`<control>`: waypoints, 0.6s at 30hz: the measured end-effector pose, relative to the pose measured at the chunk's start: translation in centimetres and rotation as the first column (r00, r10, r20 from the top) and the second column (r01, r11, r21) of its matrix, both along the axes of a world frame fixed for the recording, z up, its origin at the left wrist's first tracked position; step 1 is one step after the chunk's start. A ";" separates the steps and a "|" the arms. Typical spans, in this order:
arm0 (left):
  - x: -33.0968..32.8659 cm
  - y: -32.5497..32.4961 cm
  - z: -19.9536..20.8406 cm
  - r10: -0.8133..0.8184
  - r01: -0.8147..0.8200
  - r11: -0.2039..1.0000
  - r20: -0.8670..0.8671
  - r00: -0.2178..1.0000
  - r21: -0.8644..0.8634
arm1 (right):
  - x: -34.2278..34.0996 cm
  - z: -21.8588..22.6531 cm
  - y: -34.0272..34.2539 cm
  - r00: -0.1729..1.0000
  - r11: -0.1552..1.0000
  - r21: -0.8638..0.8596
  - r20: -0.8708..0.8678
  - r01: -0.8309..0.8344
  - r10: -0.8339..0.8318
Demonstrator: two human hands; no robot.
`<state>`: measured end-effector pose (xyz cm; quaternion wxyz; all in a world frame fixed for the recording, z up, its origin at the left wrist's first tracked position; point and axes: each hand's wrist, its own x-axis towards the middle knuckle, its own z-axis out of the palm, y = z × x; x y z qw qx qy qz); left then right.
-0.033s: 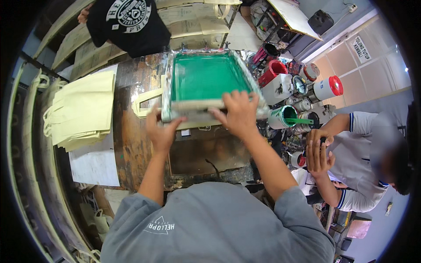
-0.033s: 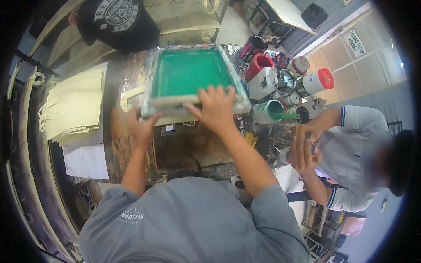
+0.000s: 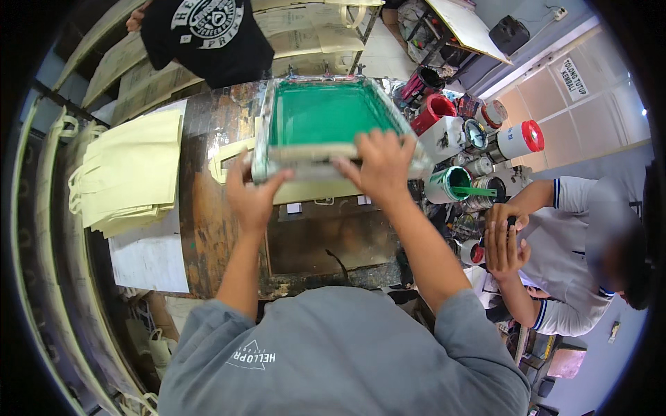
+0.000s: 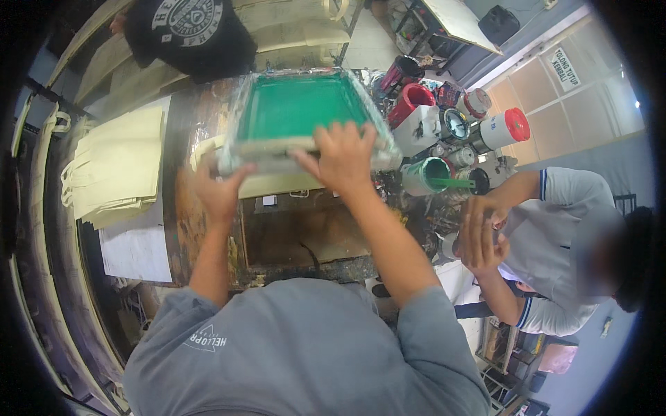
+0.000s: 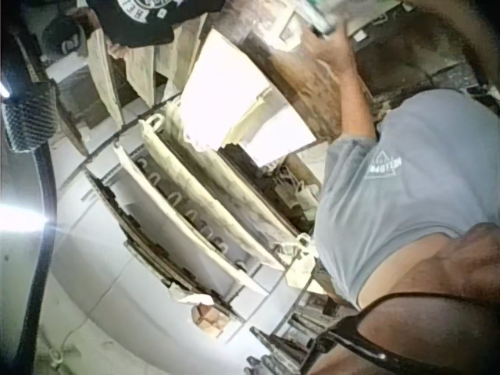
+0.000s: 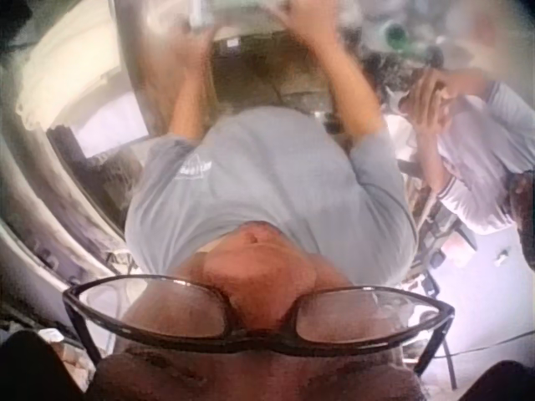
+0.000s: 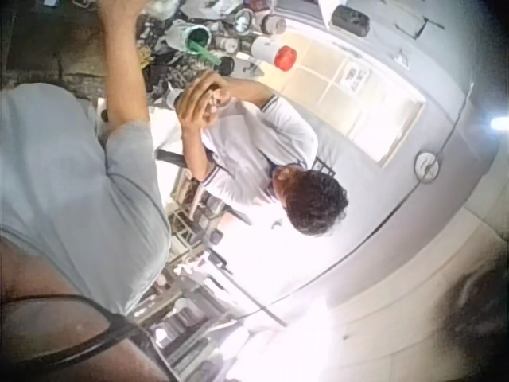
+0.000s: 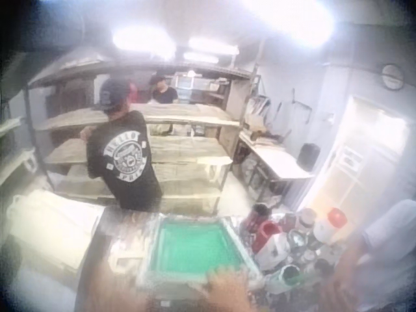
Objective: The person screen prints designs onto yellow tote bags by pouring green ink onto a screen frame and using a squeegee to spread it, then places the bags on a shelf.
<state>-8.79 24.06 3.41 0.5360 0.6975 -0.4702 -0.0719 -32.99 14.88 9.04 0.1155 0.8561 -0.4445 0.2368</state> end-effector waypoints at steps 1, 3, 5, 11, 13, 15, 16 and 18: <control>-0.1 -1.8 2.2 0.017 -0.018 0.999 -0.028 0.999 -0.034 | 0.5 1.2 -2.2 0.999 0.996 -0.081 -0.010 0.033 -0.034; 1.1 -4.7 1.8 -0.066 -0.001 0.966 -0.250 0.966 -0.258 | 1.9 4.7 -6.1 0.998 0.989 -0.150 0.055 -0.018 0.026; 1.6 -4.8 -1.0 -0.020 -0.031 0.983 -0.276 0.961 -0.180 | 2.8 6.9 -9.0 0.995 0.987 -0.159 0.099 -0.016 0.032; 1.9 2.4 -16.9 0.121 -0.214 0.855 0.219 0.968 0.472 | 4.2 10.1 -12.8 0.987 0.995 -0.099 0.158 -0.002 0.018; 2.5 1.7 -17.9 0.083 -0.218 0.842 0.280 0.956 0.494 | 4.5 11.0 -14.1 0.985 0.996 -0.086 0.169 -0.016 0.031; 2.1 2.2 -18.6 0.124 -0.220 0.853 0.226 0.966 0.473 | 4.4 10.7 -13.5 0.984 0.998 -0.061 0.176 -0.018 0.029; 2.0 2.5 -18.8 0.141 -0.221 0.858 0.200 0.970 0.464 | 4.4 10.7 -13.3 0.985 0.999 -0.046 0.172 -0.007 0.014; 2.3 2.2 -19.1 0.177 -0.204 0.888 0.102 0.979 0.413 | 4.4 10.9 -13.0 0.989 1.000 -0.007 0.146 0.017 -0.016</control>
